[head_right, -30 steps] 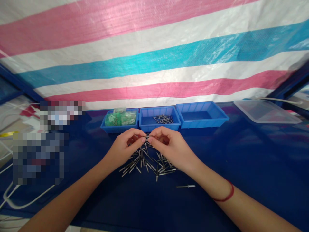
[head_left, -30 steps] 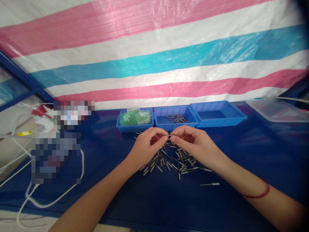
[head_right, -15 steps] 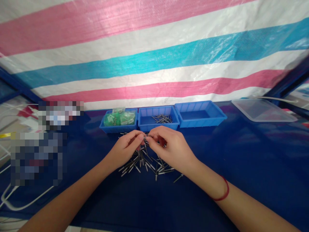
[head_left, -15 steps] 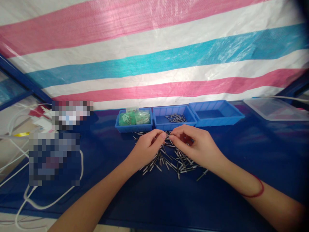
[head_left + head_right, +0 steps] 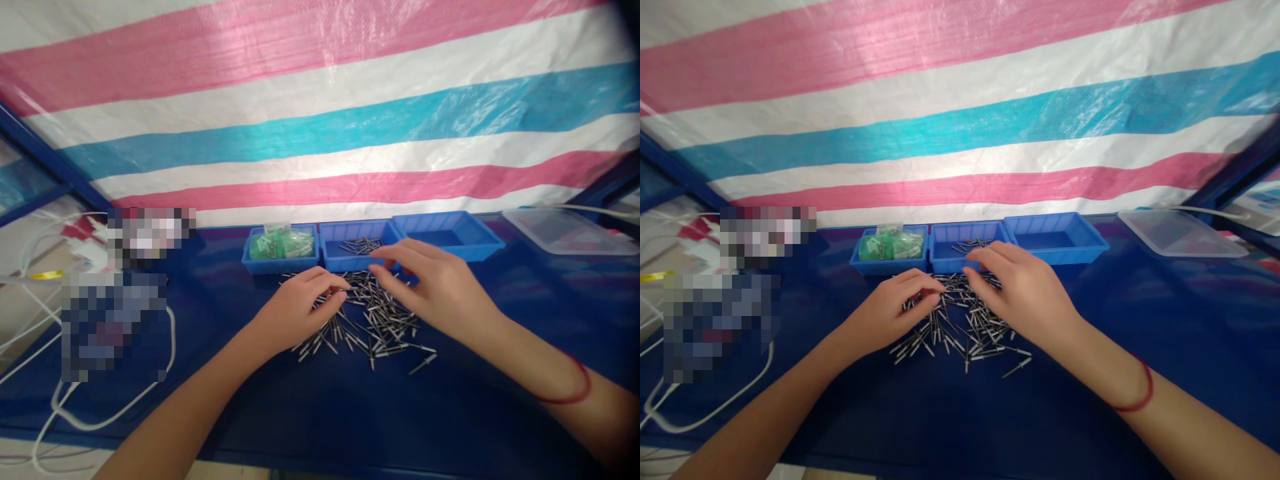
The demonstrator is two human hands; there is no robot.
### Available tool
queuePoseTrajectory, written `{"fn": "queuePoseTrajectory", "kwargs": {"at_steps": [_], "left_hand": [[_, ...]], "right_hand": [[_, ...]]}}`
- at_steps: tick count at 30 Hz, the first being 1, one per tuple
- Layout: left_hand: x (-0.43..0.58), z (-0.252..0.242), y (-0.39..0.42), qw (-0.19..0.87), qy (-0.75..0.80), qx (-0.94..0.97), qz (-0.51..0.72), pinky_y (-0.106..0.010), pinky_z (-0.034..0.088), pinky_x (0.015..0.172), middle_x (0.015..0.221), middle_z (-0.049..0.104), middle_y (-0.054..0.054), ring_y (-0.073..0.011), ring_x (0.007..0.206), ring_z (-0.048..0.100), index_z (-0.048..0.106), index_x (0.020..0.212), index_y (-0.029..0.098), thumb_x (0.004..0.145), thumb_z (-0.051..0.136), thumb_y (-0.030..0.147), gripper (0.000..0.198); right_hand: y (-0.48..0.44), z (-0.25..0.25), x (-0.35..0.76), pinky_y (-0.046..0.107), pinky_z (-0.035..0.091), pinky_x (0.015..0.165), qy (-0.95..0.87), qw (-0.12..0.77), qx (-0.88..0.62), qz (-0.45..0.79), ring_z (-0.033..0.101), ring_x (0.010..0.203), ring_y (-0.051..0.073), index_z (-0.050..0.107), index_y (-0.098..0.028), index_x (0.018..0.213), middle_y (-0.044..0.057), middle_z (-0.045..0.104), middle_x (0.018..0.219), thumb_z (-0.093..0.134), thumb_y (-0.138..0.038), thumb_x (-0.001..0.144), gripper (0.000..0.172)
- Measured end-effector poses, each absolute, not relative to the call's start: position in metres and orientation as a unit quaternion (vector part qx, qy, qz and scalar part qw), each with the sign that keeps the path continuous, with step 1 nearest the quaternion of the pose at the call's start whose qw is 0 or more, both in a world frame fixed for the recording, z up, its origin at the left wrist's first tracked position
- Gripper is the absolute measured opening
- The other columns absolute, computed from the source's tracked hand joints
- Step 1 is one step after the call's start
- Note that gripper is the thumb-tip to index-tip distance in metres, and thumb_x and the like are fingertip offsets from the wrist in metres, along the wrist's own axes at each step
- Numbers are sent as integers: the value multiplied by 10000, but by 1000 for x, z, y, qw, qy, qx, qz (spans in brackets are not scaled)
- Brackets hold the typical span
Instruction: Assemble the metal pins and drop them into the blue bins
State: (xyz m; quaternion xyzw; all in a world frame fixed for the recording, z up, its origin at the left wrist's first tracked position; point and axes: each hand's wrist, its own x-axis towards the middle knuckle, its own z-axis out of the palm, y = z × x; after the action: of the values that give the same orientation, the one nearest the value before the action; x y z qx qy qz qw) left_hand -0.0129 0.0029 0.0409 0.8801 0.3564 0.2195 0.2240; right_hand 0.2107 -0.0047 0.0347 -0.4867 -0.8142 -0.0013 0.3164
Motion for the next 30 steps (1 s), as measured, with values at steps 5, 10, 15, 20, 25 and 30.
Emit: {"fn": "queuePoseTrajectory", "kwargs": {"at_steps": [5,10,15,20,25,30], "left_hand": [[-37,58,-4,150,370,908,127,-247,451,773,977,632,-25,-141,847,603,630,1037,196,927,493,295,201],[-69,41,-26,159,354,919,64,-229,474,712,945,626,-9,-140,811,617,641,1014,233,899,549,356,192],[-79,12,-51,128,350,926,55,-265,504,731,1001,626,-34,-175,854,621,624,1063,228,881,577,342,219],[-71,-1,-56,97,357,925,81,-282,512,742,957,634,-34,-174,833,611,618,1031,208,923,508,260,162],[-56,-3,-49,78,365,921,107,-293,508,736,919,630,-35,-171,815,610,607,994,193,945,450,218,167],[-18,9,-33,82,337,928,136,-280,507,760,894,639,-37,-164,831,618,626,996,184,942,442,251,203]], "right_hand": [[-62,12,240,305,523,783,-856,211,-458,110,630,903,179,640,-222,1082,71,648,1046,528,-275,891,228],[-86,-17,249,358,529,845,-876,167,-449,61,611,999,210,609,-240,1180,78,630,1135,491,-230,913,292],[-91,-19,247,346,544,799,-884,181,-427,51,619,921,204,620,-191,1134,92,659,1045,459,-213,936,256],[-97,-16,248,317,540,802,-888,177,-418,71,607,945,194,608,-188,1143,94,648,1047,439,-191,942,262],[-92,-10,246,296,541,732,-893,191,-403,64,616,855,178,637,-173,1051,88,654,963,450,-181,935,220],[-50,4,235,304,514,801,-865,278,-418,27,606,908,178,646,-184,1024,85,661,997,508,-191,910,179]]}}
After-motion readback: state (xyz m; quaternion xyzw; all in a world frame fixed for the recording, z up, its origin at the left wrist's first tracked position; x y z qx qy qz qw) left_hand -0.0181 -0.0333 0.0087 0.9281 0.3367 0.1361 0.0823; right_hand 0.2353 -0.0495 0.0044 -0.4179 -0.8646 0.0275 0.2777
